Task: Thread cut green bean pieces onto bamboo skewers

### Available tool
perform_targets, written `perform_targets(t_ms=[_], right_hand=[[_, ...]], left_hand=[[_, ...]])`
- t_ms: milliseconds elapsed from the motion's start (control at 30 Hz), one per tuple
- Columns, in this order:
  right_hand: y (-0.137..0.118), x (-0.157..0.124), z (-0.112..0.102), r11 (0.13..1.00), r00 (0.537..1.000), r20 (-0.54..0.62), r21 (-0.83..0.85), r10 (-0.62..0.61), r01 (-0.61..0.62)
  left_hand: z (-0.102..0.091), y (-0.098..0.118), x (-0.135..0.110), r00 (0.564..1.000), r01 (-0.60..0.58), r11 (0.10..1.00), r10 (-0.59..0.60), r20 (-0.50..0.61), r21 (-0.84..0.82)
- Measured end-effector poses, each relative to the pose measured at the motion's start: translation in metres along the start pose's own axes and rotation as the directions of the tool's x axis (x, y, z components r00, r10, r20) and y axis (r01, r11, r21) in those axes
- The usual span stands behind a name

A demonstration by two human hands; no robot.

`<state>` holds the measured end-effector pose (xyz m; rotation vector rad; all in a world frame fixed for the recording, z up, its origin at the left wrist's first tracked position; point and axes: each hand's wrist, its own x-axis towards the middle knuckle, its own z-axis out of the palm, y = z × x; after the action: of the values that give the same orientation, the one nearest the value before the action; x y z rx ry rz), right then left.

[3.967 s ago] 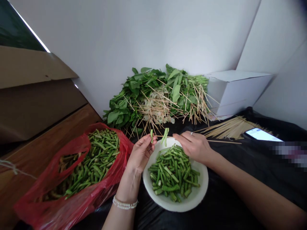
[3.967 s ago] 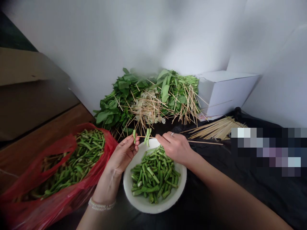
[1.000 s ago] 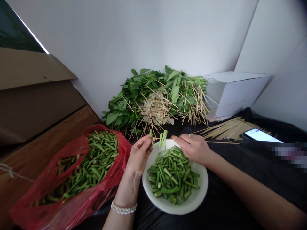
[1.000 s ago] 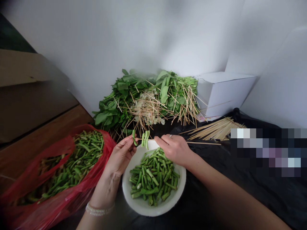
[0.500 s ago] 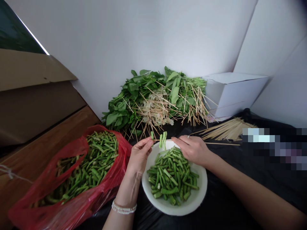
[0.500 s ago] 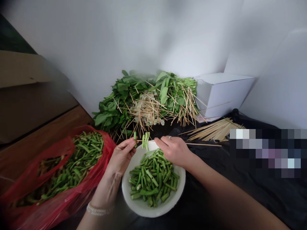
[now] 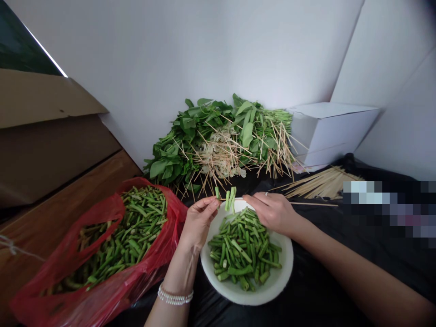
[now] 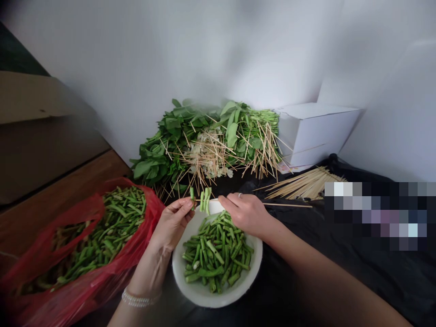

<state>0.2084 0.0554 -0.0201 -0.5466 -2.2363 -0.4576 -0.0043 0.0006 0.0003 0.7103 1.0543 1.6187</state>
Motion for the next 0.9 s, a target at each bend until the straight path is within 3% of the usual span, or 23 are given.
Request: perform_targets(t_ms=[333, 500, 633, 733, 833, 900], right_hand=[[-0.001, 0.001, 0.001, 1.0, 1.0, 0.015, 0.011, -0.025, 0.025], [-0.002, 0.002, 0.0, 0.999, 0.999, 0.007, -0.011, -0.034, 0.034], [0.002, 0.001, -0.001, 0.998, 1.0, -0.028, -0.061, 0.014, -0.016], [0.008, 0.001, -0.001, 0.993, 0.996, -0.045, -0.087, 0.081, -0.084], [0.012, 0.0, 0.0, 0.989, 0.994, -0.043, -0.109, 0.099, -0.103], [0.013, 0.0, 0.0, 0.988, 0.995, -0.036, -0.119, 0.09, -0.094]], left_hand=[[0.0, -0.006, -0.001, 0.999, 0.034, 0.996, -0.037, 0.034, 0.083], [-0.001, -0.006, -0.001, 0.997, -0.024, 0.99, 0.013, 0.079, 0.137], [0.002, -0.002, -0.007, 0.979, -0.095, 0.937, 0.028, 0.2, 0.336], [0.003, 0.001, -0.013, 0.903, -0.203, 0.792, -0.076, 0.423, 0.576], [0.0, 0.003, -0.017, 0.747, -0.36, 0.652, -0.227, 0.624, 0.668], [-0.004, 0.002, -0.017, 0.675, -0.453, 0.573, -0.28, 0.682, 0.683]])
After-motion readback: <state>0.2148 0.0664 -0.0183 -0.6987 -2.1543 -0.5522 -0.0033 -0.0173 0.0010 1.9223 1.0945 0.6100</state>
